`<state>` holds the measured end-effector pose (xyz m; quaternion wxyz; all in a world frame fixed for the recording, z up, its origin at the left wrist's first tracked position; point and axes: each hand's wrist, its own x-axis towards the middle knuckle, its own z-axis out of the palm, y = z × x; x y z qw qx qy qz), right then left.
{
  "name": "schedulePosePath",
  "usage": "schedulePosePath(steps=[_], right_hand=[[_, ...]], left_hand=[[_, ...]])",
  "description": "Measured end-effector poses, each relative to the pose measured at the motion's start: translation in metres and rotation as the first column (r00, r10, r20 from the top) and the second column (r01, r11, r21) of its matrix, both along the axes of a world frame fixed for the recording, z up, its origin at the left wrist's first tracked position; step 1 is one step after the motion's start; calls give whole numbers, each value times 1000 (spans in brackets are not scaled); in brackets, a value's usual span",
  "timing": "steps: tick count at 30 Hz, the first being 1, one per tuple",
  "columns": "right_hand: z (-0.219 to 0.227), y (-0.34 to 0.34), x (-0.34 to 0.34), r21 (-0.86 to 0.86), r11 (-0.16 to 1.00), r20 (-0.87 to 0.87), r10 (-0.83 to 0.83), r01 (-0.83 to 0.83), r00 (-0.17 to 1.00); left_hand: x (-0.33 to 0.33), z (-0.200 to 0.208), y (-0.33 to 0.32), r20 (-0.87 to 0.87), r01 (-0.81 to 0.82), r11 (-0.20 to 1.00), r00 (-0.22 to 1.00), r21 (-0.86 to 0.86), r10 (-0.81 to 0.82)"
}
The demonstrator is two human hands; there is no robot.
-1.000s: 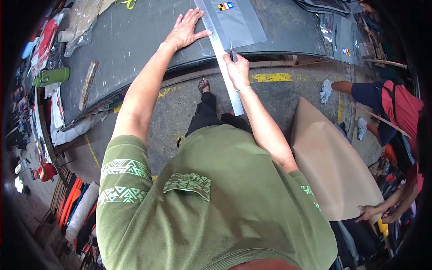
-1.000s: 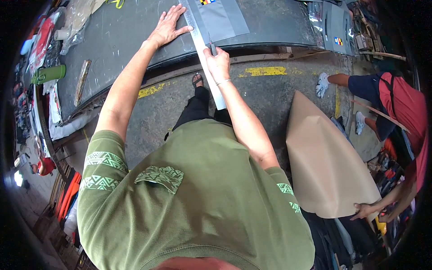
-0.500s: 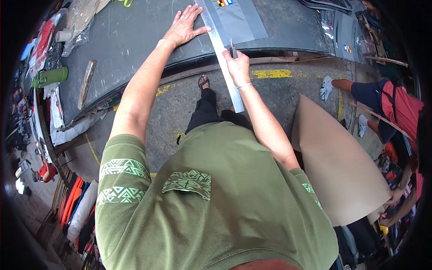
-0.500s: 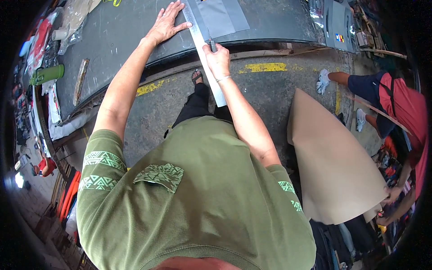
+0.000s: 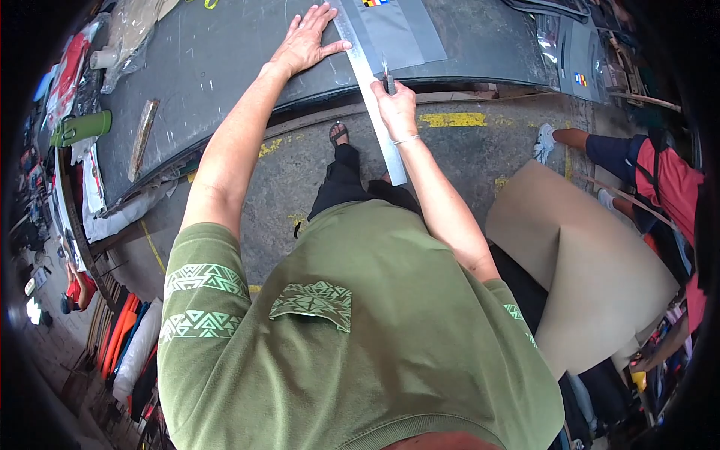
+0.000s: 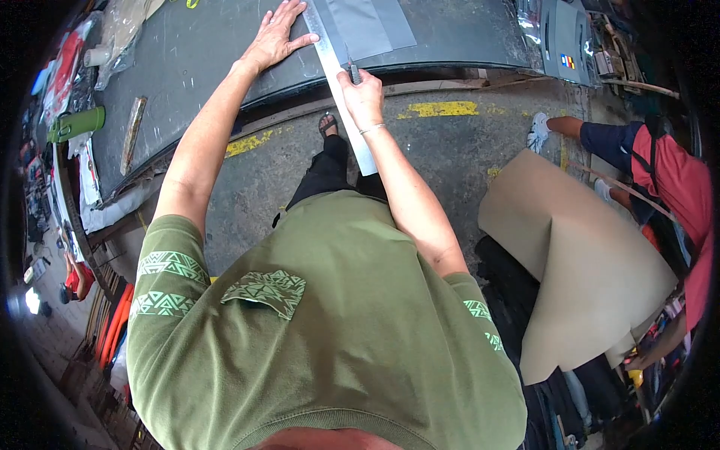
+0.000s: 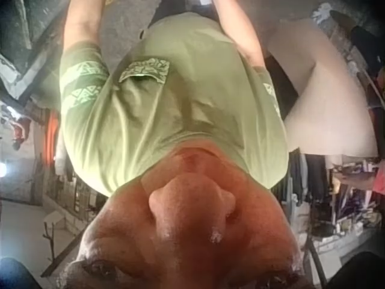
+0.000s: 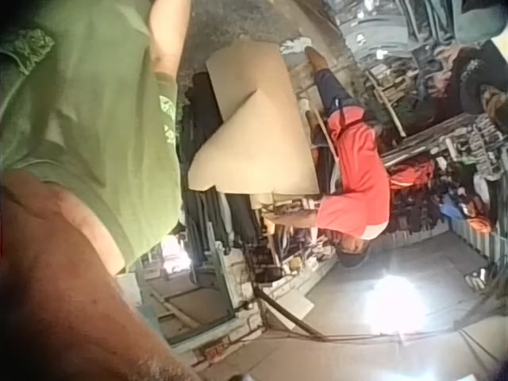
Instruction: Cutting a piece of grey fabric using a utility knife and a metal ruler on a workbench.
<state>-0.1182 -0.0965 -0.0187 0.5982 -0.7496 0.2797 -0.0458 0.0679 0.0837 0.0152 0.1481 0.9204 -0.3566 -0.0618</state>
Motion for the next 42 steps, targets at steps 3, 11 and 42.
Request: schedulePosePath(steps=[3,11,42], right_hand=[[1,-1,0,-4,1000,-31,23,-23,999],[5,-1,0,4,1000,-23,22,-22,999],[-4,-10,0,38,999,-40,38,-36,998]], left_hand=[[1,-2,0,7,-5,1000,1000,14,5],[5,-9,1,30,7,1000,1000,3,-7],[18,28,-29,-76,51,954,997,296,-29]])
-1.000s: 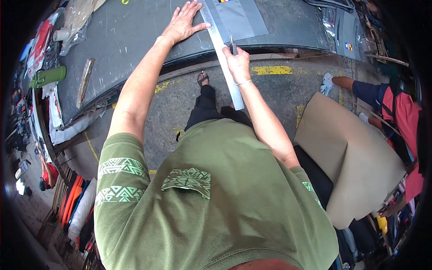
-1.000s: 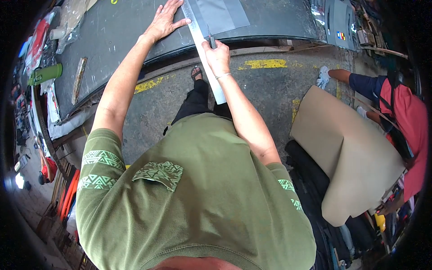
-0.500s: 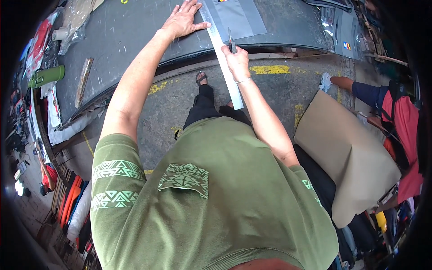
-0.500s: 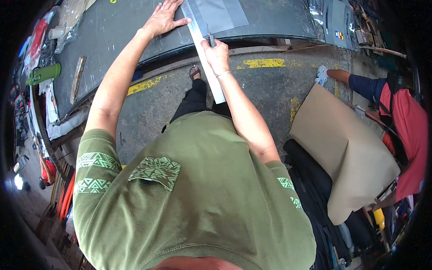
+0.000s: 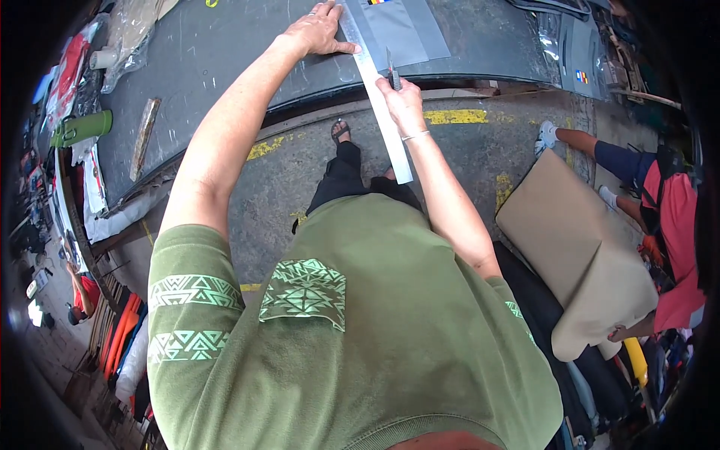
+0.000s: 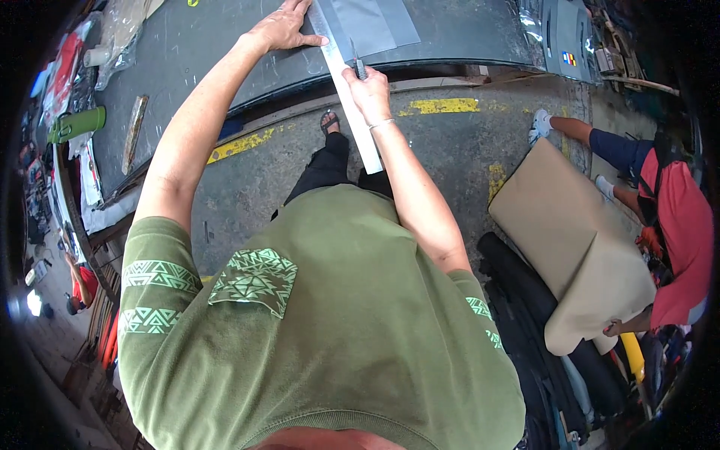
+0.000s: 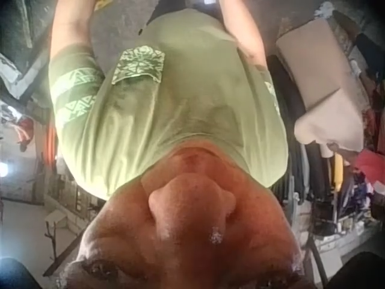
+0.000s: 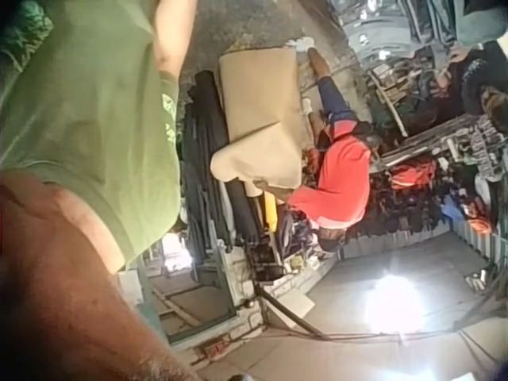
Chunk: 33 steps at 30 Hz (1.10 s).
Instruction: Cutting a piece of grey fabric using a utility knife and a metal ruler on a workbench.
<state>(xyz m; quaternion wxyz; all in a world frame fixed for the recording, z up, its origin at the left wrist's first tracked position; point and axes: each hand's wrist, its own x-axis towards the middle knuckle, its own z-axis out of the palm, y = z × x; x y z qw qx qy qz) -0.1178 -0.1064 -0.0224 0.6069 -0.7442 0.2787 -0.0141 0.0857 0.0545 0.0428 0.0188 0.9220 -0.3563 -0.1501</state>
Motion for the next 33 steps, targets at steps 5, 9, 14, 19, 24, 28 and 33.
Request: schedulePosePath(steps=[5,9,14,19,24,28,33], right_hand=[[13,-22,-22,-138,986,-103,80,-94,991],[64,-27,-34,-338,927,3,171,-160,985],[77,-24,-5,-428,856,45,341,-290,939],[90,2,56,-618,749,116,389,-240,914],[83,14,99,-633,713,-5,385,-301,923],[74,11,105,-657,685,-36,390,-316,920],[76,10,107,-638,697,-29,404,-328,914]], left_hand=[[-2,9,-8,-8,-16,990,1000,141,17],[1,-5,22,58,228,924,974,-306,-221],[2,3,-15,-16,83,993,997,89,-82],[-8,12,-22,-43,62,983,998,174,-56],[-12,8,-8,40,145,975,989,-168,-140],[-14,18,-19,10,80,993,997,92,-81],[-15,22,-18,22,76,993,997,95,-78]])
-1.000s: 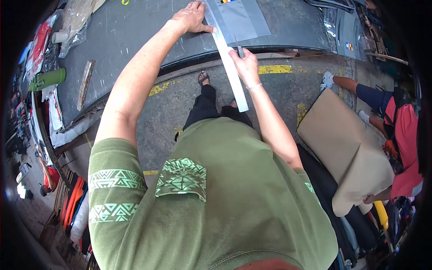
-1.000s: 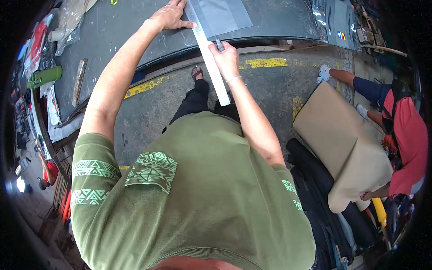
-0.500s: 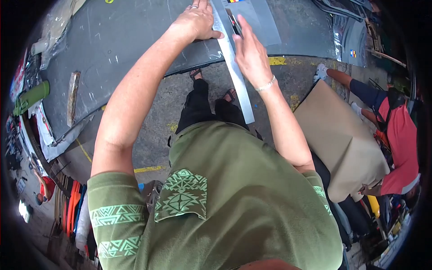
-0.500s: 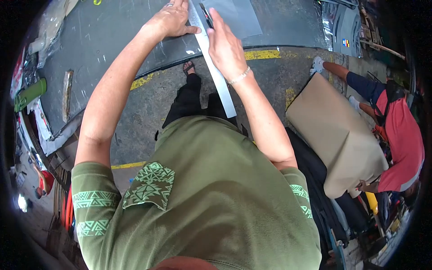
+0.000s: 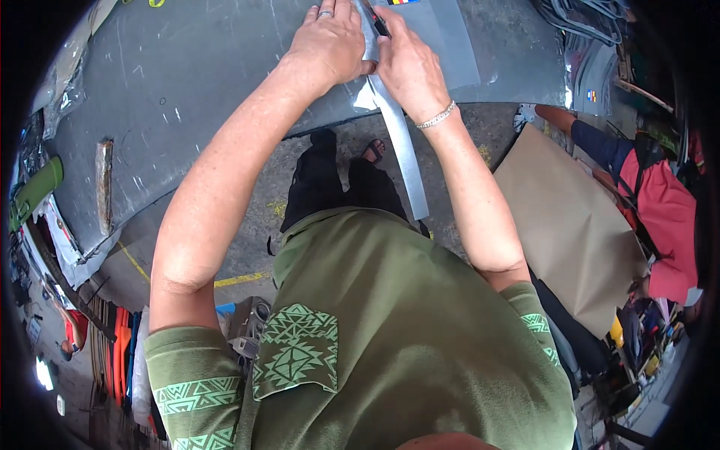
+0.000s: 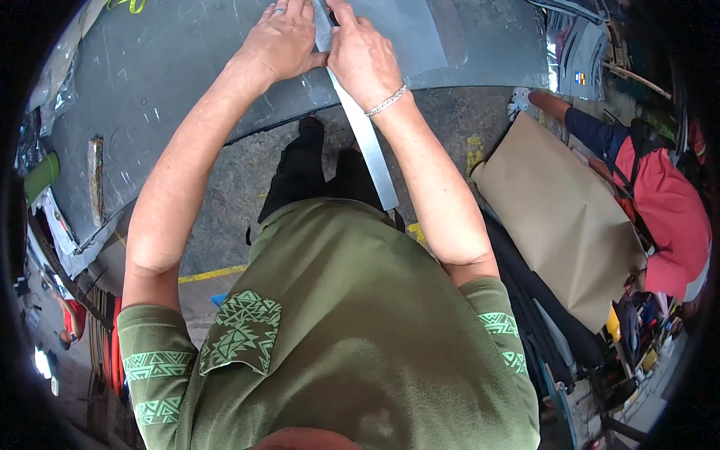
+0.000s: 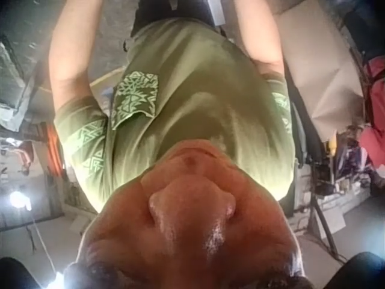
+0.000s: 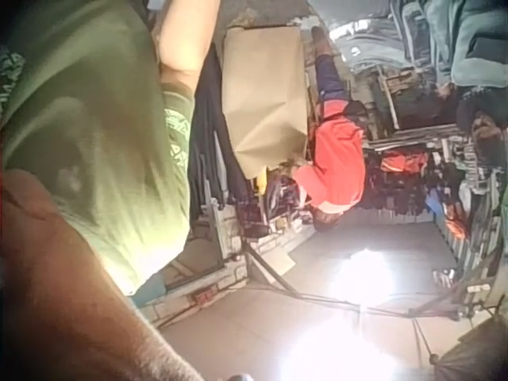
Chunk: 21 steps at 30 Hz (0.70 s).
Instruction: Cutting a piece of grey fabric using a utility knife and a metal ruler on a workbench.
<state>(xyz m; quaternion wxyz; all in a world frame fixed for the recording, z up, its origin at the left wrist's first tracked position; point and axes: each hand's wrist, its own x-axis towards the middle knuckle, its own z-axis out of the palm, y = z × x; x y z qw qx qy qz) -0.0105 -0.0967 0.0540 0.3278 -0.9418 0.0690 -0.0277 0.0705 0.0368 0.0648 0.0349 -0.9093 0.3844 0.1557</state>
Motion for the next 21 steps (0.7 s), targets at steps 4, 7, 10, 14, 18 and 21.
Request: schedulePosePath(steps=[4,7,10,14,18,21], right_hand=[[4,-1,2,39,999,-10,4,-3,1000],[2,-3,2,29,1000,-14,5,-5,1000],[-1,-5,0,24,1000,-7,-1,1,1000],[2,-2,4,0,1000,-71,7,-7,997],[1,-4,3,-4,1000,-71,0,0,997],[2,-4,4,1,1000,-79,6,-6,997]], left_hand=[[1,-1,-1,14,-3,999,1000,35,2],[0,5,-2,-20,-15,1000,1000,14,15],[0,12,-5,-31,4,998,1000,55,-2],[-2,-27,22,68,103,806,995,-583,-78],[-3,-14,8,32,8,994,999,-108,-4],[-3,-3,5,27,6,993,1000,-114,-3]])
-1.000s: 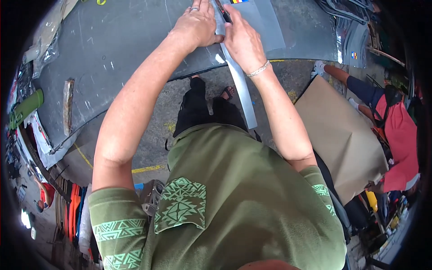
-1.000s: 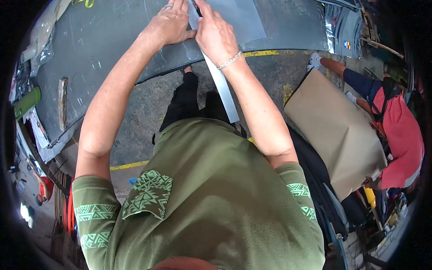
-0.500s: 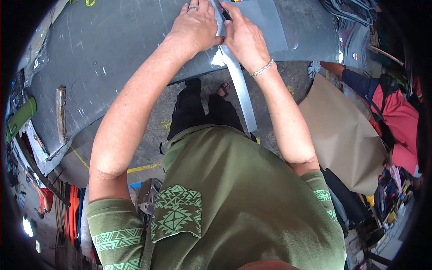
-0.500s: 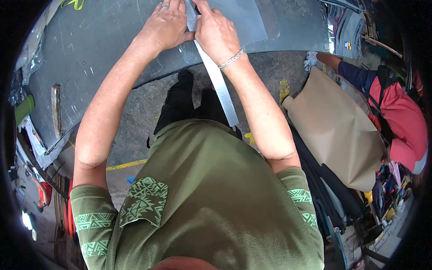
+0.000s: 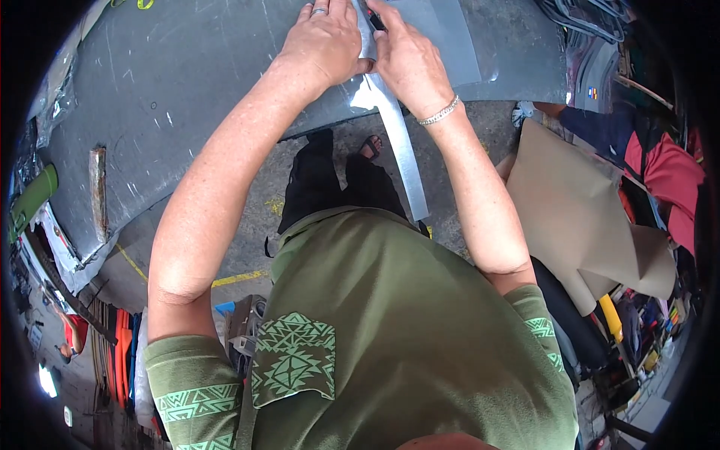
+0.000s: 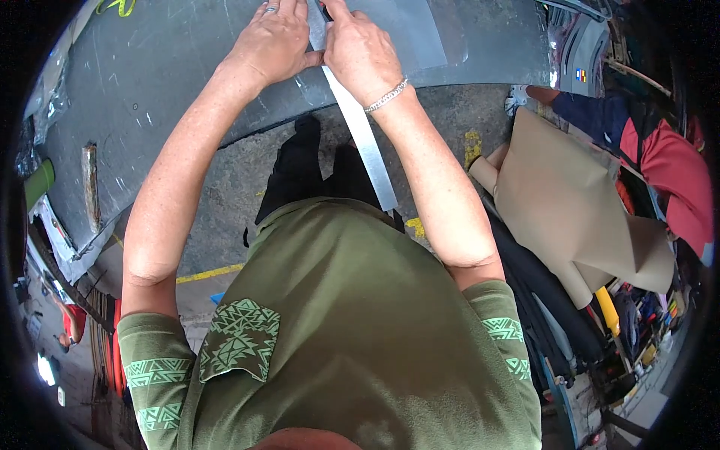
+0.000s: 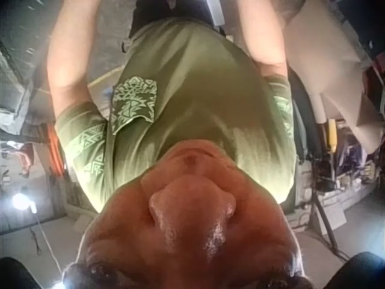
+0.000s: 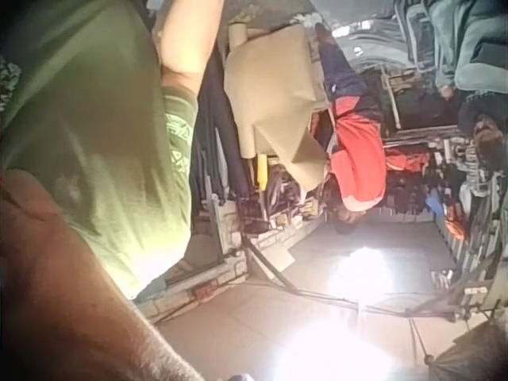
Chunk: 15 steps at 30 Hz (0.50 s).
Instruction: Cutting a piece of grey fabric using a utility knife and a metal ruler on a workbench.
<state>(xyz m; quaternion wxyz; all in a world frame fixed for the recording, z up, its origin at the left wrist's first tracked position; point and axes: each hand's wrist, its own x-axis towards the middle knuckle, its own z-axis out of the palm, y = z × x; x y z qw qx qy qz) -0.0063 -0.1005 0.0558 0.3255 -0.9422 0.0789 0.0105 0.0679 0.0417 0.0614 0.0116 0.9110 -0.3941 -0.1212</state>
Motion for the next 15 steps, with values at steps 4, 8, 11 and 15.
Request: schedulePosePath(steps=[4,8,11,15], right_hand=[[-2,-2,0,10,1000,16,14,-14,1000],[-5,-1,0,14,1000,37,25,-26,999],[1,-3,3,58,998,14,27,-28,1000],[16,-5,12,-6,998,-84,67,-68,994]], left_hand=[[2,15,-7,-63,6,988,998,154,4],[-1,-4,3,3,-11,997,1000,-78,12],[2,18,-8,-89,10,987,996,163,4],[4,-15,16,-101,33,985,994,-170,-51]])
